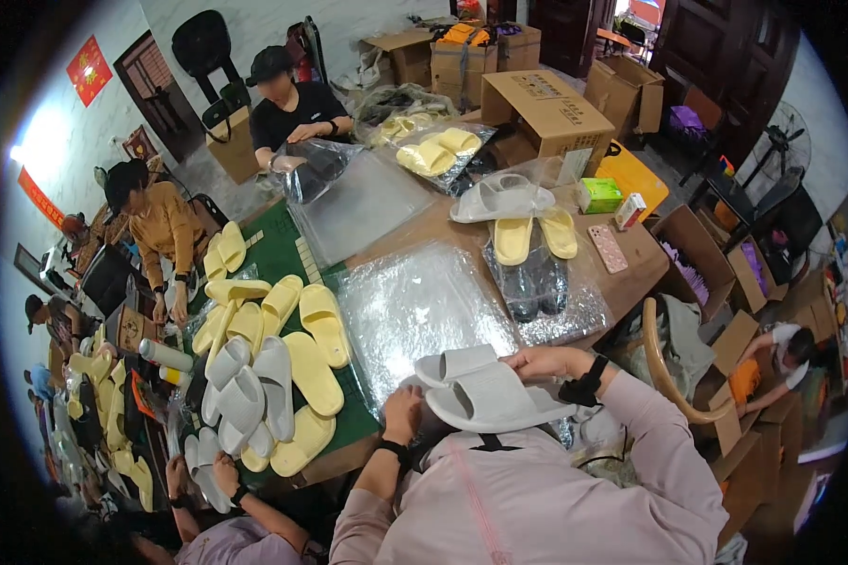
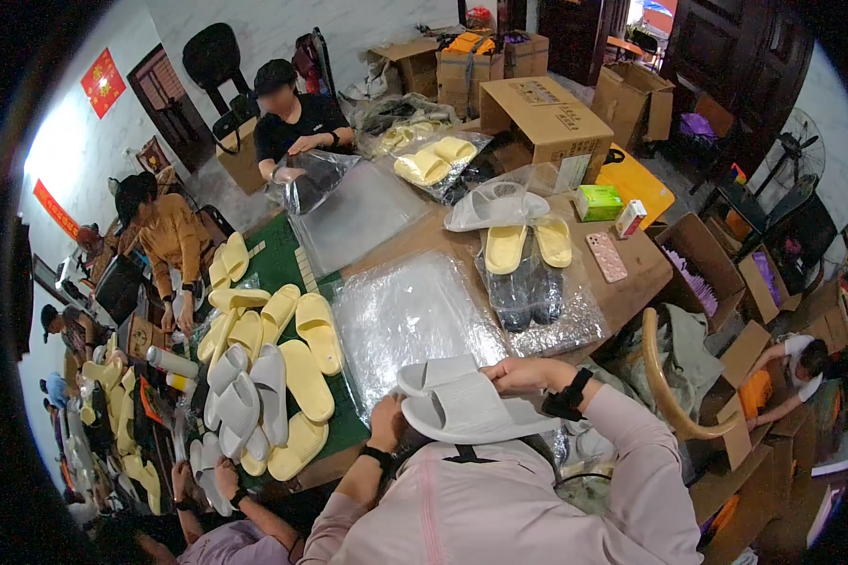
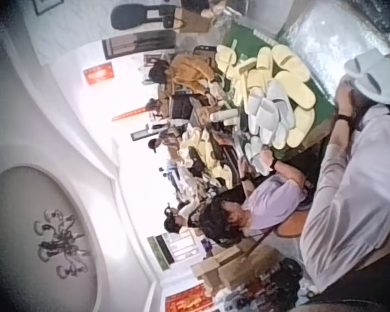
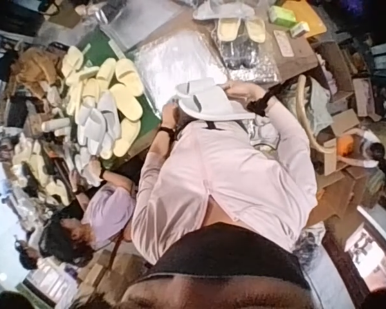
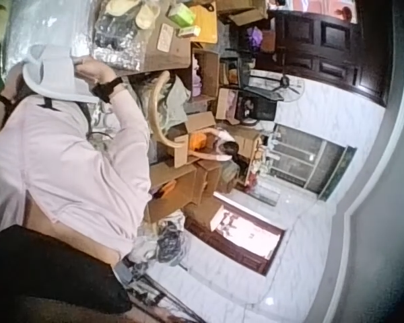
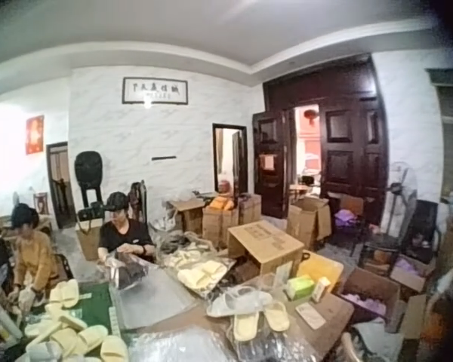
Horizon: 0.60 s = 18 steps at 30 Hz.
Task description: The recorder is inspecting and packing foam sandals into plastic bags and a larger sack in a manufacturing or warehouse setting.
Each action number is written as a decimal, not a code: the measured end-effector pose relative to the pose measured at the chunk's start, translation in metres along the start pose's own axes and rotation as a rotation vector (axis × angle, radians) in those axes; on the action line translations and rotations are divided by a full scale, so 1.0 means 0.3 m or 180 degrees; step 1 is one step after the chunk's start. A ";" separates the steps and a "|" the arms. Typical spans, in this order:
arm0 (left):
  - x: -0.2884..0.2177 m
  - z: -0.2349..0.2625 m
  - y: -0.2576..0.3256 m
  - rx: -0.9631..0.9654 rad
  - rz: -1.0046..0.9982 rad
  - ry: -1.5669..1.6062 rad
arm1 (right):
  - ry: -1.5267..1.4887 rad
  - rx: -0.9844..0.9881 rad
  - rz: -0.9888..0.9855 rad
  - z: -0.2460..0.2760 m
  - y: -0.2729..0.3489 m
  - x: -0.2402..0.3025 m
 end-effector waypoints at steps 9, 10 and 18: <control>0.009 -0.028 -0.013 0.0035 0.0644 0.0854 | 0.0280 0.0338 -0.0302 0.008 0.036 -0.105; 0.018 -0.031 -0.004 -0.0097 0.0757 0.1061 | 0.0277 0.0332 -0.0301 0.003 0.035 -0.106; 0.011 0.106 -0.064 -0.0788 0.1170 0.1624 | -0.0047 0.0312 -0.0343 0.005 0.024 -0.112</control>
Point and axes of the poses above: each hand's wrist, its own y-axis away from the middle knuckle, its own z-axis out of the back of the hand, x = y × z, the point moved 4 cm from there along -y, towards the middle knuckle, and after that the axes turned 1 degree about z, right-handed, at the moved point
